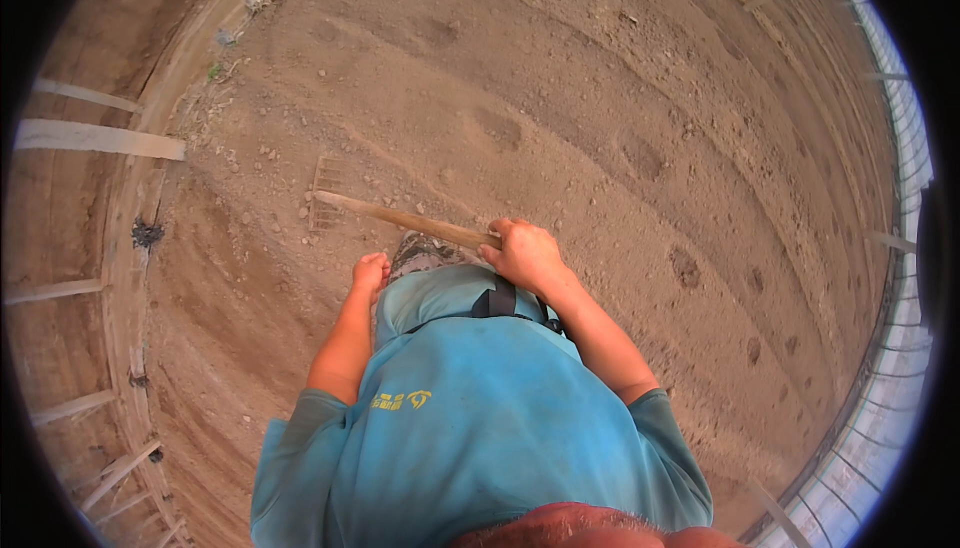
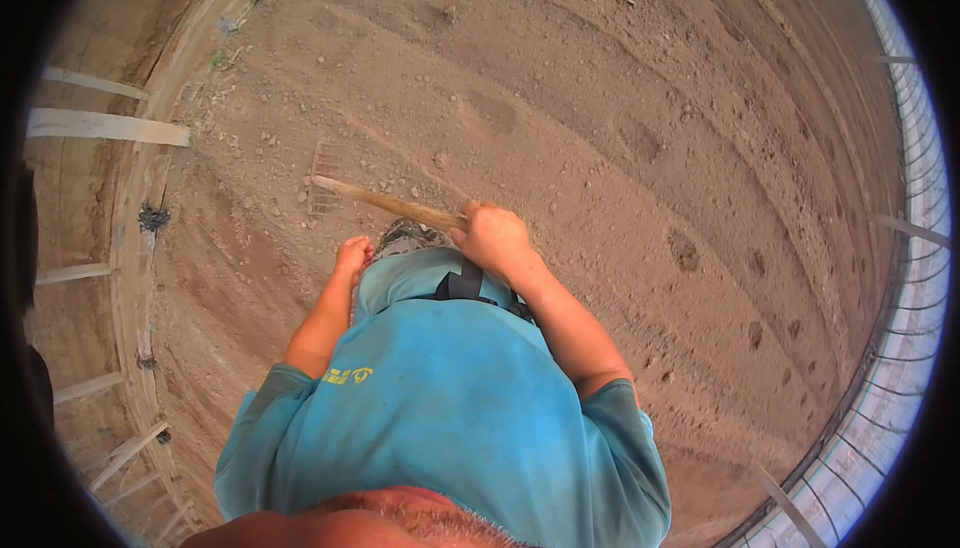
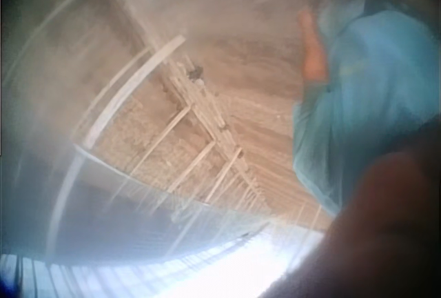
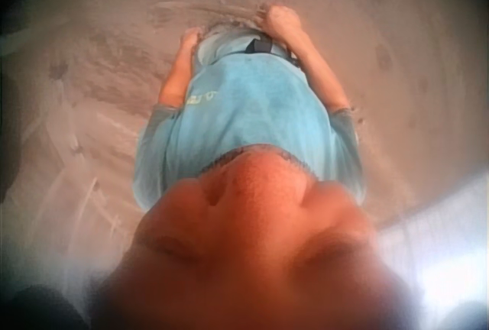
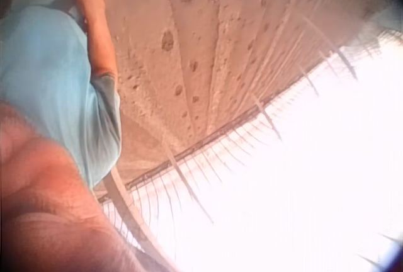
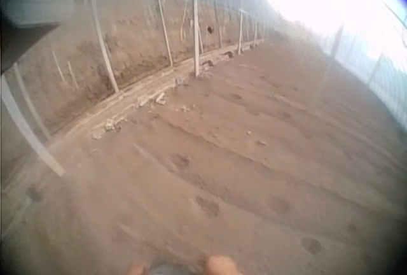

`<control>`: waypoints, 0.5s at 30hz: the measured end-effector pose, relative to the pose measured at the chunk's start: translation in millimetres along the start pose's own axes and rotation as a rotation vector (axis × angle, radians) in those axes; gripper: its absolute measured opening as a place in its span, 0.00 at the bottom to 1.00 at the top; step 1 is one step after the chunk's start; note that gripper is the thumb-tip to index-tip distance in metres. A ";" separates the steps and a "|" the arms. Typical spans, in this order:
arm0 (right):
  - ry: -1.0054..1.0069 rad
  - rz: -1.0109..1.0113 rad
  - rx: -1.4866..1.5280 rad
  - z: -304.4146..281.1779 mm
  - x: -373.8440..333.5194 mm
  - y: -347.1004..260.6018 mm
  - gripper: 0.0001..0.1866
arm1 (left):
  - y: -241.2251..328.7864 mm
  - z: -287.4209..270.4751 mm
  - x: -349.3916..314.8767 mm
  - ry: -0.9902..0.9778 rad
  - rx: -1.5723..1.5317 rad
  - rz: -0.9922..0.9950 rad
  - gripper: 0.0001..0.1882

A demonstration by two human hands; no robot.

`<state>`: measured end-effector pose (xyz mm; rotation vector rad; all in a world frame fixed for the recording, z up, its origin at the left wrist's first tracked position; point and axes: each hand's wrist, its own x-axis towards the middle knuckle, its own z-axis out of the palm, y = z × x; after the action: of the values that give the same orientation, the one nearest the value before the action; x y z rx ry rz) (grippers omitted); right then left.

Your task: The person uses a rake to level and smooth a circular patch of soil inside a fenced enclosure. The person repeatedly pulls the rake across the ground, breaking up clumps and evening the surface.

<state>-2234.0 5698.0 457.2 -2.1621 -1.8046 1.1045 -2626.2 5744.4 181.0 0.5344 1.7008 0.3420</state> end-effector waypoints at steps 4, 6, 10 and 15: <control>-0.024 -0.014 -0.007 -1.0 0.7 13.1 0.23 | 7.5 25.5 -19.6 0.013 -0.020 0.000 0.15; -0.041 -0.007 -0.003 -7.2 1.3 12.0 0.25 | 15.6 32.7 -23.3 -0.011 0.039 -0.011 0.16; -0.043 -0.039 0.044 -23.2 13.7 13.8 0.27 | 19.5 30.8 -0.6 -0.035 0.031 -0.052 0.21; -0.022 0.001 0.089 -50.1 59.1 29.6 0.28 | 47.2 65.1 33.9 0.006 -0.053 -0.091 0.32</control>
<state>-2179.1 5759.9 451.7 -2.1088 -1.7286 1.1901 -2559.5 5797.9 163.5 0.4162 1.7109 0.3228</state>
